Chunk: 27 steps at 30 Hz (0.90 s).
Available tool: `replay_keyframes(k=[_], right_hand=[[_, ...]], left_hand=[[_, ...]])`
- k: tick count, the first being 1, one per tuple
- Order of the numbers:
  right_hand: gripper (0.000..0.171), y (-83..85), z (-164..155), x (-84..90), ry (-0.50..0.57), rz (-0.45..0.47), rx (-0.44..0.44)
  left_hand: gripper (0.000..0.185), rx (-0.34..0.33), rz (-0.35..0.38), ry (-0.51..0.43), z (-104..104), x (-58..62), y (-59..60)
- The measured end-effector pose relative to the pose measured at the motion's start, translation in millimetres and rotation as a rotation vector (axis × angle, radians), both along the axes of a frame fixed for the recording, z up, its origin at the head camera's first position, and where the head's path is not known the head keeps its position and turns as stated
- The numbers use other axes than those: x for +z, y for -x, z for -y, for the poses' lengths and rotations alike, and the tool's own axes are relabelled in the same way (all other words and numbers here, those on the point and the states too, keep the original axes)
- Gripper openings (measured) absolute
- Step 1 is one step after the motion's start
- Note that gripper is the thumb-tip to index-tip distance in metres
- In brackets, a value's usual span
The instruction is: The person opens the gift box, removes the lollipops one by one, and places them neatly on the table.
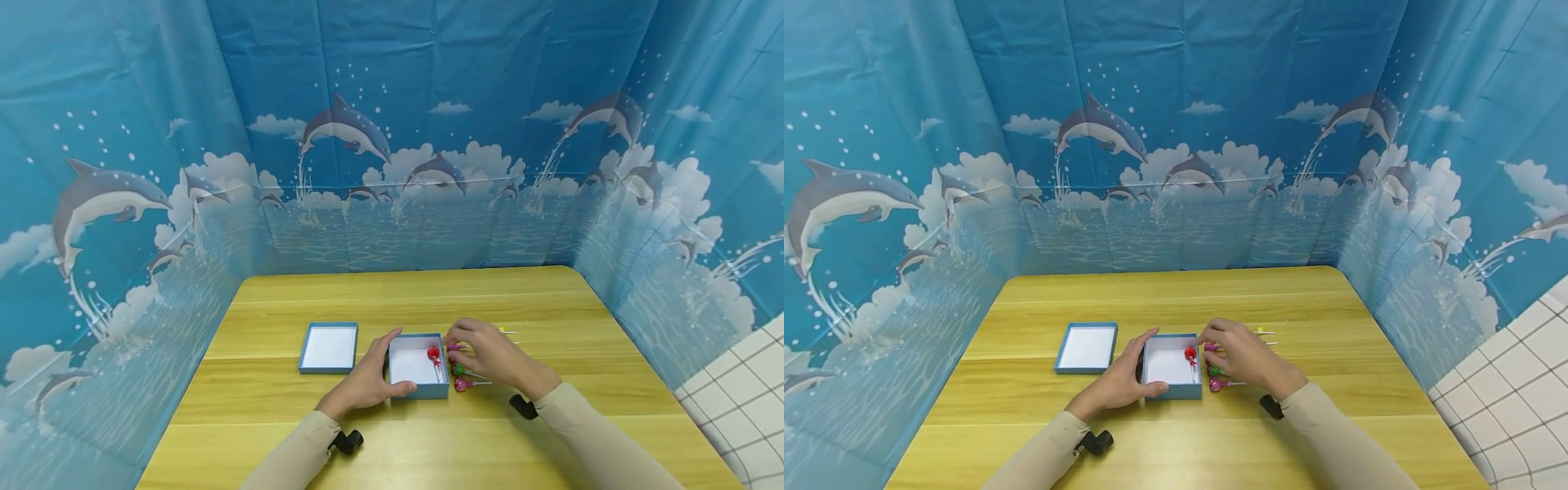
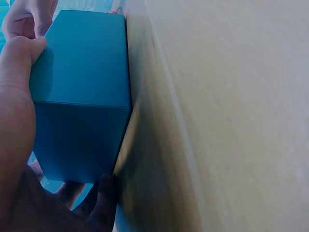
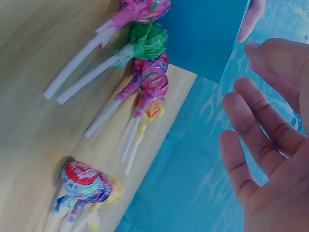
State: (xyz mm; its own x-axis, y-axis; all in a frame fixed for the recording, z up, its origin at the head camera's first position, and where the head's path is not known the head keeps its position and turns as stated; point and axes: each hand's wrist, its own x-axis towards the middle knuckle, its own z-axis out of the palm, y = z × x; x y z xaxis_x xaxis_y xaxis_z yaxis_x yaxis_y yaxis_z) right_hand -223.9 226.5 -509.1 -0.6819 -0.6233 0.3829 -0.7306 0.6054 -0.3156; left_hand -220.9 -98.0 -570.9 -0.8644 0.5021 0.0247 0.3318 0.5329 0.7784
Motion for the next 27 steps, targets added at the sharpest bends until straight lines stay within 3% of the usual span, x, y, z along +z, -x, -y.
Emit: replay_keyframes(k=[20, 27], right_hand=[[0.019, 16.9, 24.1, 20.6, -0.171, -0.020, 0.122], [0.021, 23.9, 40.6, 25.7, -0.289, 0.030, 0.157]], left_hand=[[0.115, -0.015, 0.016, -0.008, 0.2, 2.4, -1.2], [0.114, -0.015, 0.015, -0.006, 1.4, 1.4, -1.9]])
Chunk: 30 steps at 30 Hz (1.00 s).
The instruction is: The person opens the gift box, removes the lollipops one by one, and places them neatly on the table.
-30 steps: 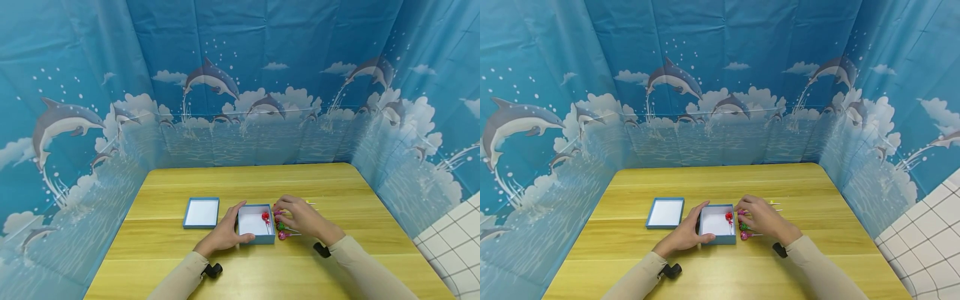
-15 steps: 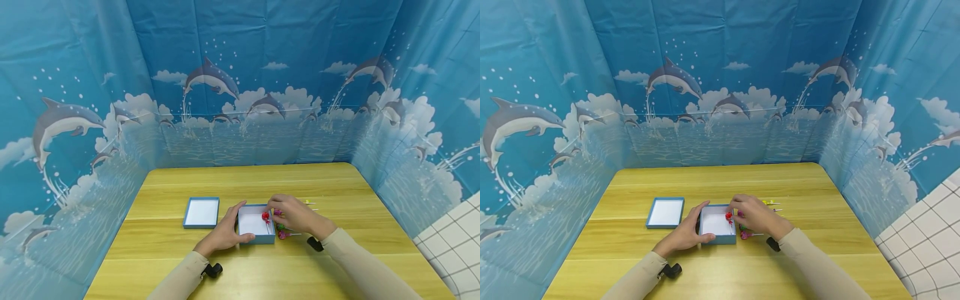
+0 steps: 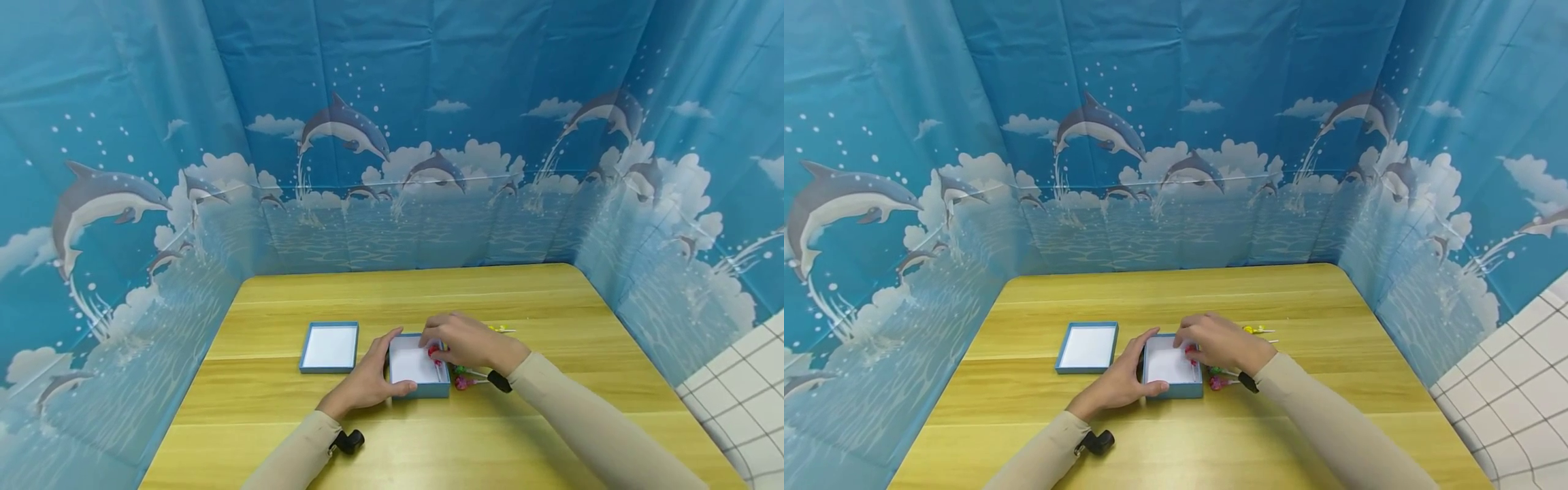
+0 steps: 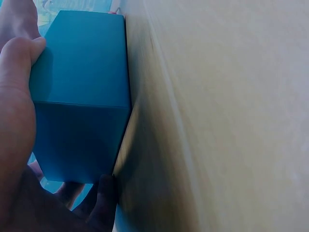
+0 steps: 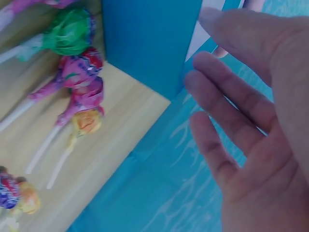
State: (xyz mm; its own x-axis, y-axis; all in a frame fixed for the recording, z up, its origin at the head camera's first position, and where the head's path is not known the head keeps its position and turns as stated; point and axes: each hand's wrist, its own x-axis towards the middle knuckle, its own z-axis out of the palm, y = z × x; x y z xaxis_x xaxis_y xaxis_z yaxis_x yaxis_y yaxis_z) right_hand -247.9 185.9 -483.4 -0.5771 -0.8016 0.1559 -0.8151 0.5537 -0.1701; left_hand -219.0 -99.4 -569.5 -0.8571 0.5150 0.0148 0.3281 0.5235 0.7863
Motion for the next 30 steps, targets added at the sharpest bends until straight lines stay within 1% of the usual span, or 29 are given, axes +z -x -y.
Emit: replay_keyframes(k=[2, 7, 10, 15, 21, 25, 30], right_hand=[[0.023, 2.2, 5.3, 1.7, -0.040, 0.048, 0.015], [0.027, 5.1, 18.5, 4.5, -0.116, 0.208, 0.040], [0.028, 6.6, 25.6, 1.9, -0.160, 0.257, 0.053], [0.023, 11.3, 37.1, -8.4, -0.207, 0.260, 0.084], [0.012, 14.6, 45.9, -16.4, -0.239, 0.294, 0.057], [0.008, 16.0, 47.7, -18.2, -0.231, 0.314, 0.037], [0.010, 18.6, 48.3, -19.6, -0.199, 0.316, 0.018]], left_hand=[[0.114, 0.003, 0.002, -0.005, 0.1, -0.3, -0.1], [0.114, 0.001, 0.003, -0.017, 0.0, -1.0, 0.2], [0.115, -0.007, -0.001, -0.022, -0.2, -1.3, 0.3], [0.115, -0.009, -0.004, -0.029, -0.1, -2.3, 0.2], [0.115, -0.014, 0.000, -0.038, -0.2, -1.5, -0.4], [0.115, -0.016, 0.003, -0.033, 0.0, -1.7, -0.5], [0.116, -0.006, 0.002, -0.024, 0.6, -2.3, -1.5]])
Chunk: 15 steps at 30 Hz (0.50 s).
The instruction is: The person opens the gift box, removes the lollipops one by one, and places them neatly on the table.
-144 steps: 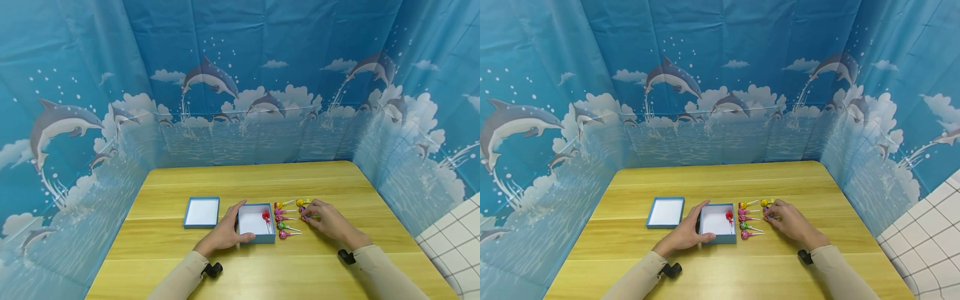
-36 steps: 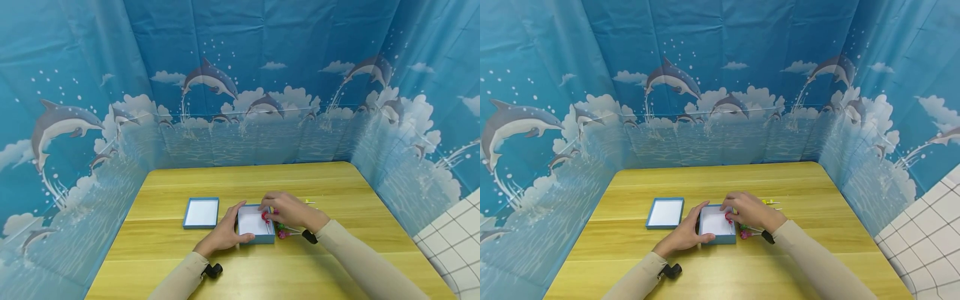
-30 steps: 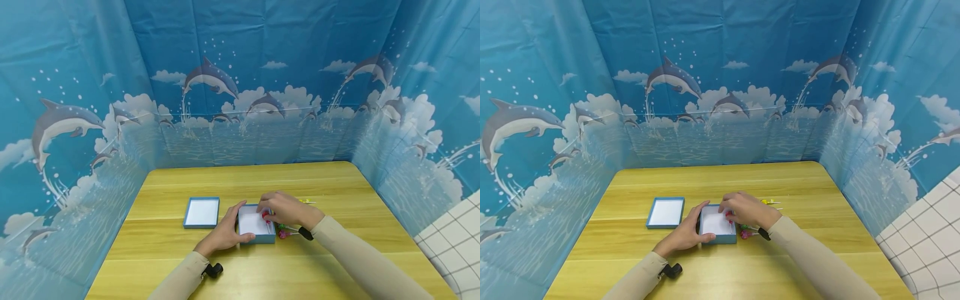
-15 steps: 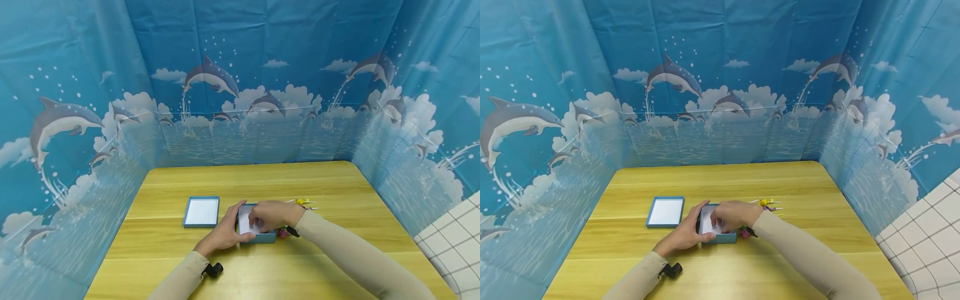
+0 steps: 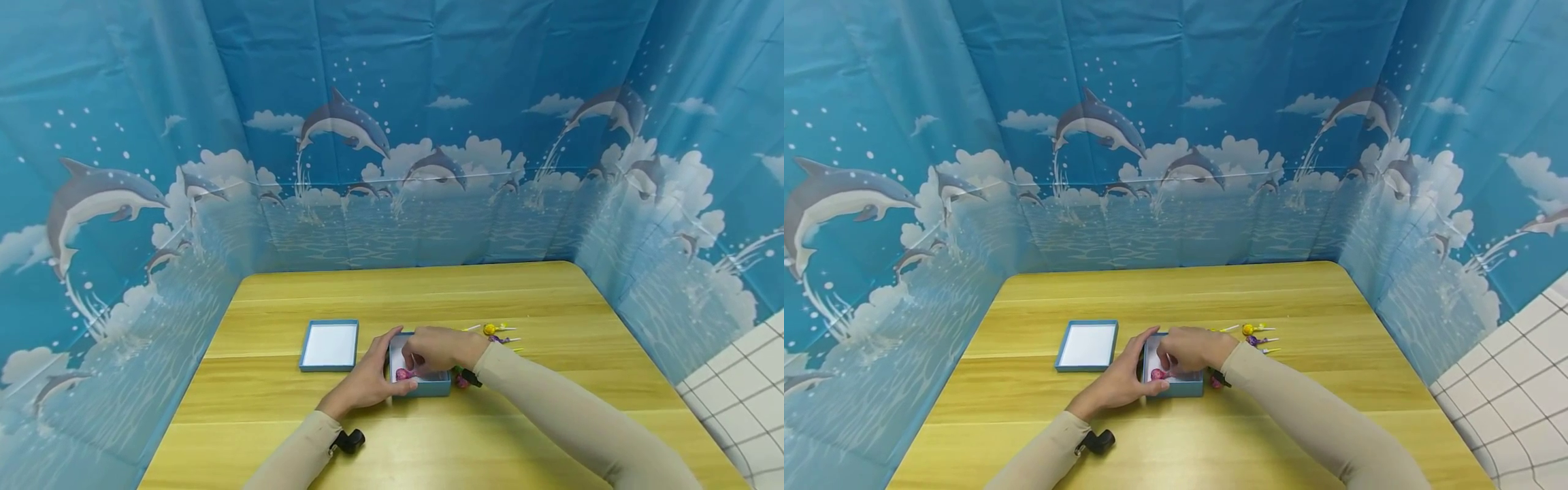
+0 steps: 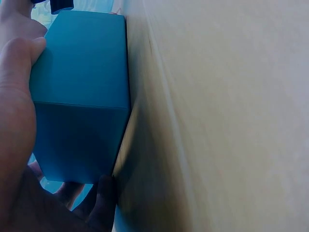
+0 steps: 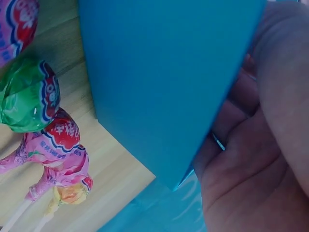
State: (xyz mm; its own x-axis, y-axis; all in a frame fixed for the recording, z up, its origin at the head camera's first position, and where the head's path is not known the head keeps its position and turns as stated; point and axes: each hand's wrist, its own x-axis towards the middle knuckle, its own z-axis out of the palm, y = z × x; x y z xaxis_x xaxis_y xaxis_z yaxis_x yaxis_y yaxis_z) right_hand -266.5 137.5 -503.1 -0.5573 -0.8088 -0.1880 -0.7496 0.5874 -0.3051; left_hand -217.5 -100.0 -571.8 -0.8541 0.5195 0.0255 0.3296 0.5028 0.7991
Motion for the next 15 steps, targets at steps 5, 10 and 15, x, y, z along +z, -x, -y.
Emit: replay_keyframes(k=[5, 10, 15], right_hand=[[0.014, 0.6, 0.3, 0.0, -0.002, -0.010, -0.034], [0.021, 0.1, 3.4, 1.4, 0.002, -0.025, -0.027], [0.025, 0.7, 7.2, 0.6, 0.017, -0.022, -0.009]], left_hand=[[0.117, -0.001, 0.001, 0.009, 0.4, 0.2, -1.1], [0.117, 0.010, 0.016, 0.012, 0.3, 1.4, -1.9], [0.115, 0.007, 0.006, 0.008, 0.0, 1.8, -1.6]])
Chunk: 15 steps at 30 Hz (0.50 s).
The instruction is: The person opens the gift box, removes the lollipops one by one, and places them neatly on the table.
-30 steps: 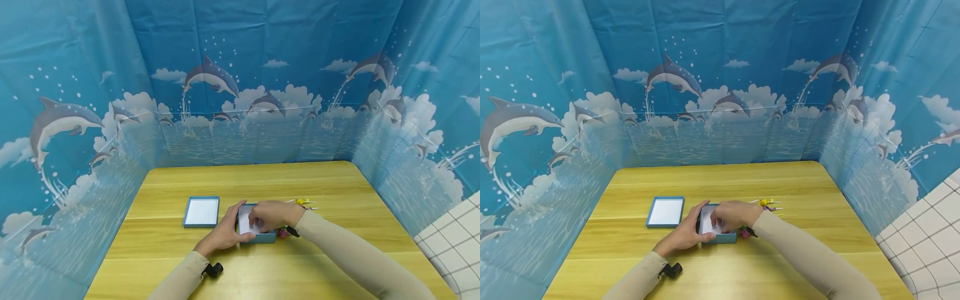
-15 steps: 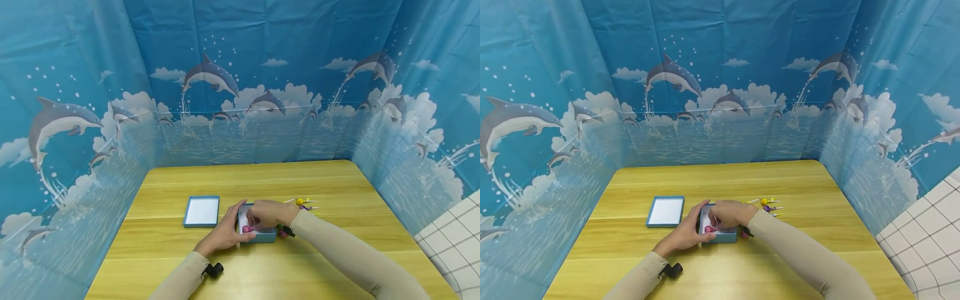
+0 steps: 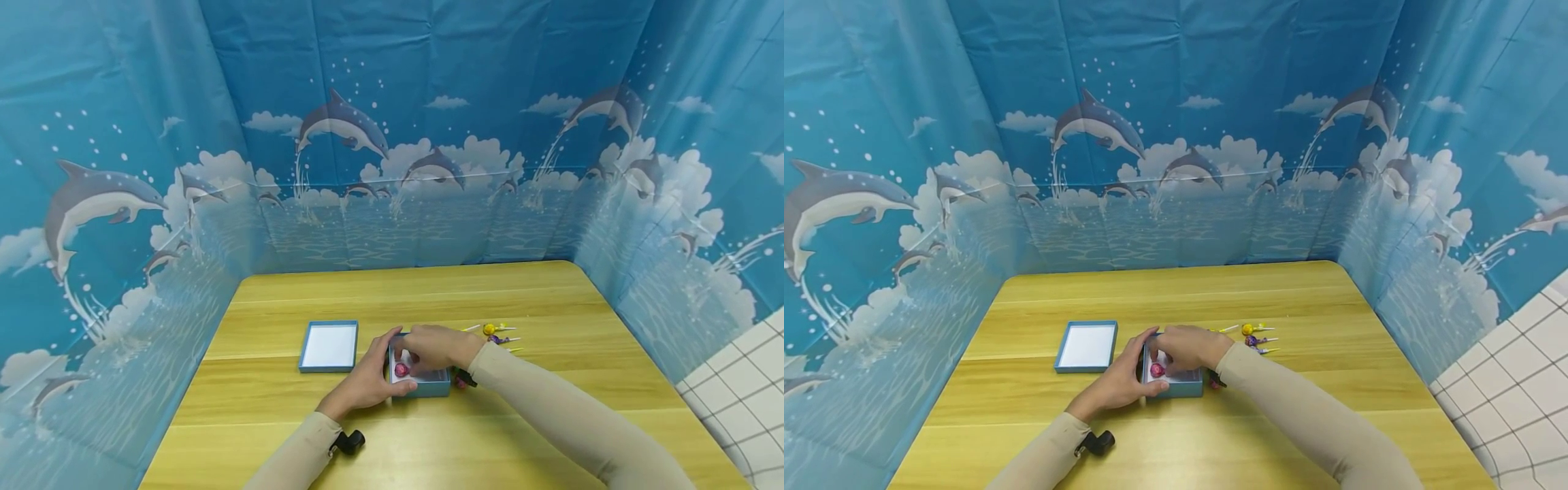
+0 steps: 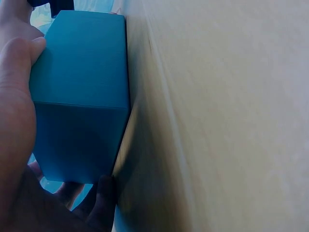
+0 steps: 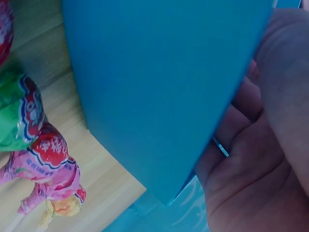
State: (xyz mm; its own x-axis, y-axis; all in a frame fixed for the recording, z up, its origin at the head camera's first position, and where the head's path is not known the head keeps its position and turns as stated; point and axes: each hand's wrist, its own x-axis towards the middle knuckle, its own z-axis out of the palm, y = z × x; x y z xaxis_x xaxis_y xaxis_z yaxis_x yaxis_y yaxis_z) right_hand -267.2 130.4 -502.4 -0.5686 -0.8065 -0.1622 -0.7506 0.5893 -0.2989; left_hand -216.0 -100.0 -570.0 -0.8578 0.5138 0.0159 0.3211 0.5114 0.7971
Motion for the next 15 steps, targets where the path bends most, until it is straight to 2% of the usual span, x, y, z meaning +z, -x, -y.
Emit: replay_keyframes(k=[8, 15], right_hand=[[0.021, 1.3, -0.1, -1.0, 0.011, 0.011, -0.001], [0.021, 0.3, -3.2, 0.1, 0.018, 0.013, -0.018]], left_hand=[[0.115, 0.001, -0.003, -0.013, -0.8, 0.2, 1.4], [0.116, 0.000, -0.005, 0.013, -0.2, -0.3, 0.6]])
